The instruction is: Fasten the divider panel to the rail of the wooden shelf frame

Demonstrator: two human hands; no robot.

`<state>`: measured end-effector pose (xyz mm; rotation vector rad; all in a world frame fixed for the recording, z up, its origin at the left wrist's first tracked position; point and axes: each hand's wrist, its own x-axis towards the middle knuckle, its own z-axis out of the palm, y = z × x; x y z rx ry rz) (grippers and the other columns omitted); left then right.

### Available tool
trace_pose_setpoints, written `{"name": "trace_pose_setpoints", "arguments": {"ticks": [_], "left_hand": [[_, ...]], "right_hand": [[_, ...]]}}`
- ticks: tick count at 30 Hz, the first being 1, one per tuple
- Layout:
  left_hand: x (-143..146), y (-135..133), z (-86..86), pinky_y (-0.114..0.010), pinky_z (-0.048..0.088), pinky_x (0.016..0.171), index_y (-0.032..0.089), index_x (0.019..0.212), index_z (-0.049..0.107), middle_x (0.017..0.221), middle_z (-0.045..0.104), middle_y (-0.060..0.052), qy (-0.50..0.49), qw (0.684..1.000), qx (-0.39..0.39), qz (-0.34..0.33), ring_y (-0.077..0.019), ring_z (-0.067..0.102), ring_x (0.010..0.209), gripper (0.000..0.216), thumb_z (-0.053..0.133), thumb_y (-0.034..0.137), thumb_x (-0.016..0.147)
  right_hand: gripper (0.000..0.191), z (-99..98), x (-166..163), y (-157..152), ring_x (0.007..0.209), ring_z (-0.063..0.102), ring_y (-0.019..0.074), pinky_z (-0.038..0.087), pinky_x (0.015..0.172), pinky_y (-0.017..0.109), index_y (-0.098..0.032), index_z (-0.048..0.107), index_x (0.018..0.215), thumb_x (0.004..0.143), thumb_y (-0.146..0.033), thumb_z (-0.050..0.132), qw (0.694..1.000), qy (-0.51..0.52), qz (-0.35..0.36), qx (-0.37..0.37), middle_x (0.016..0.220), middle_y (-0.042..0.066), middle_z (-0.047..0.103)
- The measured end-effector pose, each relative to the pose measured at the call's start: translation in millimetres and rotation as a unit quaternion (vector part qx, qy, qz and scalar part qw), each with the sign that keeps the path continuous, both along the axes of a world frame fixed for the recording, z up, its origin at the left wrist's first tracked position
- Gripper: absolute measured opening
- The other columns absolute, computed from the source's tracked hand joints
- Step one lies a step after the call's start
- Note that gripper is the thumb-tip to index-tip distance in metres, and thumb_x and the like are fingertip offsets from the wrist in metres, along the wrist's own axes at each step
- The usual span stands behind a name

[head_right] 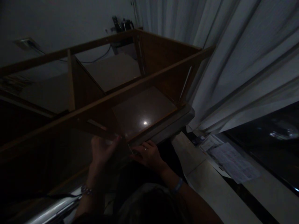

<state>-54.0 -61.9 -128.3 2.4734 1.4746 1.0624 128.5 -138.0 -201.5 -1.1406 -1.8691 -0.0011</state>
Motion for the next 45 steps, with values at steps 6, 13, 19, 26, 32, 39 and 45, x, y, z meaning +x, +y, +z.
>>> {"name": "trace_pose_setpoints", "arguments": {"ticks": [6, 13, 19, 26, 32, 39, 45], "left_hand": [[1, 0, -0.1, -0.030, 0.045, 0.062, 0.020, 0.070, 0.056, 0.072, 0.063, -0.003, -0.001, 1.000, -0.002, 0.007, -0.0195, 0.060, 0.069, 0.033, 0.056, 0.052, 0.079], [2, -1, 2.0, -0.030, 0.046, 0.064, 0.021, 0.071, 0.056, 0.073, 0.063, -0.003, -0.004, 0.999, -0.033, 0.009, -0.0201, 0.061, 0.072, 0.029, 0.058, 0.049, 0.078], [1, 0, 0.7, -0.030, 0.045, 0.064, 0.021, 0.070, 0.055, 0.071, 0.062, -0.003, -0.004, 1.000, -0.017, 0.008, -0.0200, 0.060, 0.070, 0.030, 0.059, 0.049, 0.077], [3, -1, 3.7, -0.030, 0.046, 0.063, 0.021, 0.070, 0.055, 0.072, 0.063, -0.002, -0.023, 1.000, -0.019, 0.005, -0.0195, 0.061, 0.071, 0.031, 0.058, 0.050, 0.078], [3, -1, 2.7, -0.030, 0.046, 0.065, 0.021, 0.073, 0.056, 0.076, 0.064, -0.003, -0.023, 0.999, -0.033, 0.002, -0.0201, 0.062, 0.075, 0.029, 0.058, 0.049, 0.079], [2, -1, 1.2, -0.030, 0.046, 0.064, 0.021, 0.072, 0.056, 0.074, 0.063, -0.002, -0.024, 0.999, -0.023, 0.002, -0.0191, 0.060, 0.071, 0.028, 0.058, 0.048, 0.078], [2, 0, 1.2, -0.030, 0.046, 0.065, 0.020, 0.073, 0.057, 0.075, 0.064, -0.003, -0.017, 0.999, -0.028, -0.003, -0.0196, 0.061, 0.073, 0.027, 0.059, 0.047, 0.078]], "right_hand": [[0.024, 1.1, 5, -3, 0.063, 0.055, 0.0135, 0.035, 0.067, 0.030, -0.022, 0.054, 0.069, 0.086, -0.036, 0.064, 0.999, -0.026, -0.014, 0.016, 0.061, -0.003, 0.062], [0.033, 9.1, -2, -4, 0.063, 0.050, 0.0136, 0.029, 0.065, 0.032, -0.021, 0.052, 0.060, 0.090, -0.032, 0.056, 0.998, -0.069, -0.012, -0.009, 0.057, -0.002, 0.057], [0.035, 14.7, -20, -10, 0.061, 0.051, 0.0136, 0.029, 0.064, 0.033, -0.020, 0.051, 0.061, 0.094, -0.028, 0.044, 0.994, -0.013, -0.027, -0.108, 0.059, -0.001, 0.059], [0.036, 7.2, -12, -10, 0.070, 0.056, 0.0154, 0.031, 0.070, 0.032, -0.020, 0.055, 0.067, 0.093, -0.045, 0.050, 0.991, -0.044, 0.016, -0.128, 0.067, 0.000, 0.065], [0.033, -0.1, -4, -7, 0.072, 0.060, 0.0160, 0.039, 0.073, 0.031, -0.019, 0.060, 0.088, 0.087, -0.051, 0.056, 0.992, 0.013, 0.025, -0.125, 0.076, 0.002, 0.067], [0.011, 4.6, -2, -5, 0.077, 0.060, 0.0146, 0.046, 0.075, 0.029, -0.020, 0.061, 0.088, 0.091, -0.030, 0.058, 0.993, -0.003, 0.115, -0.038, 0.079, 0.001, 0.066], [0.024, 8.8, 10, -4, 0.090, 0.060, 0.0153, 0.050, 0.082, 0.029, -0.020, 0.059, 0.113, 0.090, -0.026, 0.058, 0.986, -0.055, 0.155, -0.028, 0.097, 0.004, 0.068]]}}
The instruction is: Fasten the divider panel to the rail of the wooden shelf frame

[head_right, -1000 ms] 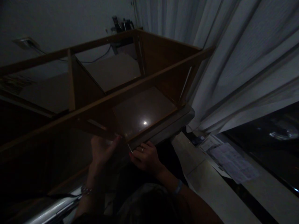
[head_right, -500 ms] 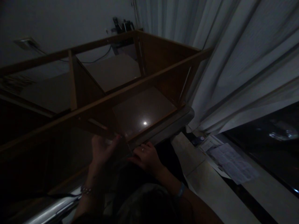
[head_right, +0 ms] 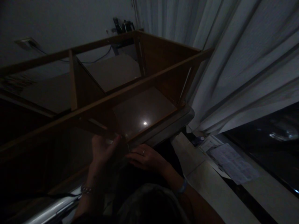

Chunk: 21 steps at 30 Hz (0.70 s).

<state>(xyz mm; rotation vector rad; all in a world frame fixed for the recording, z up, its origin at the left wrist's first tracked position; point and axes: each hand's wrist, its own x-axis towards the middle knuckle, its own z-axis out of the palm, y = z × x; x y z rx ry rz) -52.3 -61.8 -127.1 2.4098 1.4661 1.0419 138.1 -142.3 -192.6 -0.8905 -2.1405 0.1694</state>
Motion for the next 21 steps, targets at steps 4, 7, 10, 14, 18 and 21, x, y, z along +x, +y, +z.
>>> {"name": "trace_pose_setpoints", "arguments": {"ticks": [4, 7, 10, 14, 18, 21], "left_hand": [[-1, 0, -1.5, -0.031, 0.047, 0.067, 0.021, 0.072, 0.056, 0.075, 0.063, -0.003, 0.004, 1.000, 0.002, 0.009, -0.0201, 0.061, 0.075, 0.028, 0.059, 0.048, 0.078], [-1, 0, -2.2, -0.031, 0.047, 0.066, 0.021, 0.073, 0.056, 0.076, 0.063, -0.003, 0.003, 1.000, 0.000, 0.007, -0.0202, 0.061, 0.075, 0.029, 0.058, 0.049, 0.078], [-2, 0, -2.1, -0.031, 0.046, 0.065, 0.021, 0.072, 0.056, 0.076, 0.063, -0.003, 0.004, 1.000, -0.007, 0.001, -0.0203, 0.061, 0.075, 0.029, 0.057, 0.049, 0.079], [-1, -1, -1.2, -0.030, 0.046, 0.065, 0.021, 0.074, 0.056, 0.076, 0.063, -0.003, 0.000, 1.000, 0.000, 0.006, -0.0201, 0.061, 0.075, 0.028, 0.059, 0.048, 0.078], [0, -1, -0.1, -0.030, 0.046, 0.065, 0.021, 0.072, 0.055, 0.075, 0.063, -0.003, -0.002, 1.000, 0.009, 0.002, -0.0198, 0.061, 0.074, 0.027, 0.060, 0.047, 0.078], [0, -1, 0.5, -0.029, 0.045, 0.063, 0.021, 0.072, 0.055, 0.073, 0.063, -0.002, -0.004, 1.000, 0.020, 0.001, -0.0193, 0.061, 0.071, 0.027, 0.060, 0.047, 0.078]], "right_hand": [[0.026, -1.9, 7, 0, 0.095, 0.060, 0.0146, 0.050, 0.085, 0.029, -0.022, 0.057, 0.118, 0.092, -0.020, 0.053, 0.999, -0.029, 0.019, 0.008, 0.103, 0.003, 0.068], [0.022, -0.4, 8, 0, 0.092, 0.060, 0.0145, 0.051, 0.082, 0.029, -0.022, 0.060, 0.113, 0.092, -0.020, 0.054, 0.999, -0.028, 0.013, 0.012, 0.102, 0.003, 0.069], [0.014, 2.8, 4, 1, 0.080, 0.059, 0.0139, 0.051, 0.075, 0.028, -0.022, 0.063, 0.102, 0.093, -0.023, 0.053, 1.000, -0.017, 0.000, 0.024, 0.093, 0.002, 0.069], [0.013, 4.6, -6, 5, 0.078, 0.059, 0.0136, 0.050, 0.076, 0.028, -0.020, 0.062, 0.091, 0.094, -0.026, 0.051, 0.999, 0.023, -0.003, 0.043, 0.085, 0.002, 0.068], [0.008, 2.0, -15, 8, 0.077, 0.058, 0.0143, 0.050, 0.072, 0.027, -0.018, 0.059, 0.088, 0.091, -0.025, 0.056, 0.996, 0.065, -0.002, 0.057, 0.080, 0.003, 0.065], [0.003, -1.3, -18, 8, 0.075, 0.058, 0.0146, 0.049, 0.071, 0.028, -0.019, 0.056, 0.092, 0.090, -0.020, 0.053, 0.995, 0.082, -0.021, 0.049, 0.078, 0.002, 0.065]]}}
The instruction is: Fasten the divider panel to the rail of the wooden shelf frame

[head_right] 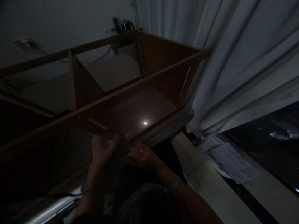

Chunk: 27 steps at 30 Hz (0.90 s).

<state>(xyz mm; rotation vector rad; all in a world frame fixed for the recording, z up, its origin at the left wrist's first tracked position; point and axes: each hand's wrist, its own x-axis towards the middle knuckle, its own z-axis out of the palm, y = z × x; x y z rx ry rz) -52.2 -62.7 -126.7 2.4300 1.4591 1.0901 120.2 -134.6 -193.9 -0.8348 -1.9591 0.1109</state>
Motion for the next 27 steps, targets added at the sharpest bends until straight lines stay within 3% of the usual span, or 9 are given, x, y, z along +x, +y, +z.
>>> {"name": "trace_pose_setpoints", "arguments": {"ticks": [6, 13, 18, 23, 27], "left_hand": [[-1, 0, -0.7, -0.029, 0.045, 0.063, 0.020, 0.072, 0.056, 0.072, 0.063, -0.003, 0.009, 1.000, -0.011, 0.001, -0.0194, 0.061, 0.071, 0.029, 0.059, 0.048, 0.079], [-1, 2, -1.8, -0.031, 0.046, 0.065, 0.019, 0.072, 0.057, 0.075, 0.063, -0.004, 0.009, 1.000, 0.004, -0.003, -0.0205, 0.060, 0.073, 0.032, 0.056, 0.050, 0.080], [0, 1, -0.7, -0.030, 0.046, 0.064, 0.020, 0.071, 0.057, 0.073, 0.063, -0.003, 0.008, 1.000, 0.002, -0.003, -0.0195, 0.060, 0.071, 0.031, 0.056, 0.050, 0.080], [-1, 1, -1.4, -0.029, 0.045, 0.064, 0.020, 0.072, 0.057, 0.075, 0.063, -0.003, 0.005, 1.000, 0.007, -0.006, -0.0185, 0.060, 0.072, 0.029, 0.057, 0.047, 0.080], [-1, 1, -1.8, -0.028, 0.044, 0.063, 0.020, 0.070, 0.057, 0.072, 0.062, -0.003, 0.009, 1.000, -0.002, -0.002, -0.0182, 0.059, 0.069, 0.029, 0.058, 0.047, 0.079]], "right_hand": [[0.027, -3.3, 0, -5, 0.079, 0.060, 0.0153, 0.050, 0.075, 0.030, -0.018, 0.047, 0.118, 0.091, -0.014, 0.044, 0.998, 0.057, -0.019, -0.036, 0.089, 0.005, 0.066], [0.028, -14.6, 5, -8, 0.086, 0.061, 0.0162, 0.049, 0.082, 0.032, -0.018, 0.047, 0.120, 0.093, -0.013, 0.041, 0.998, -0.028, -0.002, -0.053, 0.092, 0.006, 0.067], [0.023, -18.7, 15, -9, 0.085, 0.060, 0.0158, 0.048, 0.081, 0.031, -0.022, 0.055, 0.113, 0.091, -0.020, 0.055, 0.998, -0.044, -0.036, 0.011, 0.092, 0.003, 0.068], [0.016, -13.6, 25, -5, 0.067, 0.057, 0.0101, 0.044, 0.075, 0.027, -0.033, 0.063, 0.098, 0.083, -0.033, 0.069, 0.982, -0.067, -0.126, 0.123, 0.076, -0.007, 0.068], [0.014, -8.2, 25, -1, 0.063, 0.055, 0.0097, 0.040, 0.074, 0.029, -0.031, 0.064, 0.086, 0.078, -0.039, 0.074, 0.975, -0.059, -0.160, 0.143, 0.072, -0.009, 0.069]]}}
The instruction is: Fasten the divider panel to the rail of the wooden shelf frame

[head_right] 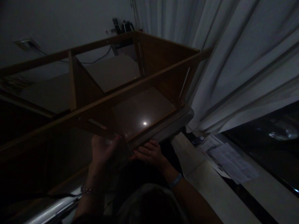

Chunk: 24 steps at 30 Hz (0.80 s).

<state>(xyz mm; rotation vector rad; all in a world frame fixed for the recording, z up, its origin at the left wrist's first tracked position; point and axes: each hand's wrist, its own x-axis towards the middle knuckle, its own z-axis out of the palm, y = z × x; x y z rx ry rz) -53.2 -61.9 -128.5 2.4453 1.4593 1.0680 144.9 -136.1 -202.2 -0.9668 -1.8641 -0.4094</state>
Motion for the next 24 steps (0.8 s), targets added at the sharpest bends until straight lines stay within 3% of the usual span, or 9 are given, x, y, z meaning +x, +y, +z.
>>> {"name": "trace_pose_setpoints", "arguments": {"ticks": [3, 7, 15, 19, 24], "left_hand": [[1, 0, 0.8, -0.029, 0.045, 0.062, 0.019, 0.070, 0.057, 0.072, 0.063, -0.003, -0.001, 1.000, 0.007, 0.000, -0.0189, 0.060, 0.070, 0.031, 0.057, 0.048, 0.079], [1, 0, 1.1, -0.029, 0.045, 0.063, 0.019, 0.072, 0.058, 0.073, 0.063, -0.003, 0.003, 1.000, 0.010, -0.005, -0.0185, 0.060, 0.070, 0.030, 0.058, 0.048, 0.080], [1, 1, 0.3, -0.029, 0.045, 0.062, 0.020, 0.071, 0.057, 0.074, 0.063, -0.003, 0.008, 1.000, 0.016, 0.000, -0.0192, 0.060, 0.070, 0.031, 0.057, 0.049, 0.079], [1, 1, 0.6, -0.030, 0.046, 0.064, 0.019, 0.075, 0.057, 0.077, 0.064, -0.004, 0.005, 1.000, 0.021, 0.001, -0.0198, 0.061, 0.072, 0.029, 0.057, 0.048, 0.080], [0, 1, 0.0, -0.030, 0.046, 0.064, 0.019, 0.075, 0.058, 0.078, 0.064, -0.004, 0.009, 1.000, 0.009, 0.001, -0.0198, 0.061, 0.073, 0.028, 0.057, 0.047, 0.080]], "right_hand": [[0.017, 4.0, -5, 0, 0.061, 0.053, 0.0106, 0.036, 0.069, 0.030, -0.026, 0.061, 0.075, 0.080, -0.036, 0.072, 1.000, 0.002, -0.016, -0.012, 0.063, -0.008, 0.066], [0.034, 5.9, -19, -4, 0.056, 0.049, 0.0118, 0.031, 0.064, 0.030, -0.021, 0.048, 0.058, 0.087, -0.034, 0.063, 0.996, 0.004, -0.043, -0.078, 0.050, -0.005, 0.054], [0.031, -8.1, -42, -14, 0.068, 0.055, 0.0155, 0.031, 0.068, 0.033, -0.020, 0.053, 0.068, 0.096, -0.031, 0.044, 0.964, 0.110, -0.047, -0.238, 0.063, 0.000, 0.062], [0.030, -11.5, -39, -13, 0.071, 0.055, 0.0160, 0.032, 0.073, 0.034, -0.020, 0.057, 0.073, 0.095, -0.038, 0.047, 0.962, 0.115, -0.029, -0.245, 0.069, 0.000, 0.065], [0.015, -14.4, -27, -11, 0.077, 0.057, 0.0155, 0.033, 0.081, 0.033, -0.024, 0.062, 0.095, 0.088, -0.037, 0.062, 0.980, 0.074, -0.001, -0.183, 0.075, -0.002, 0.068]]}}
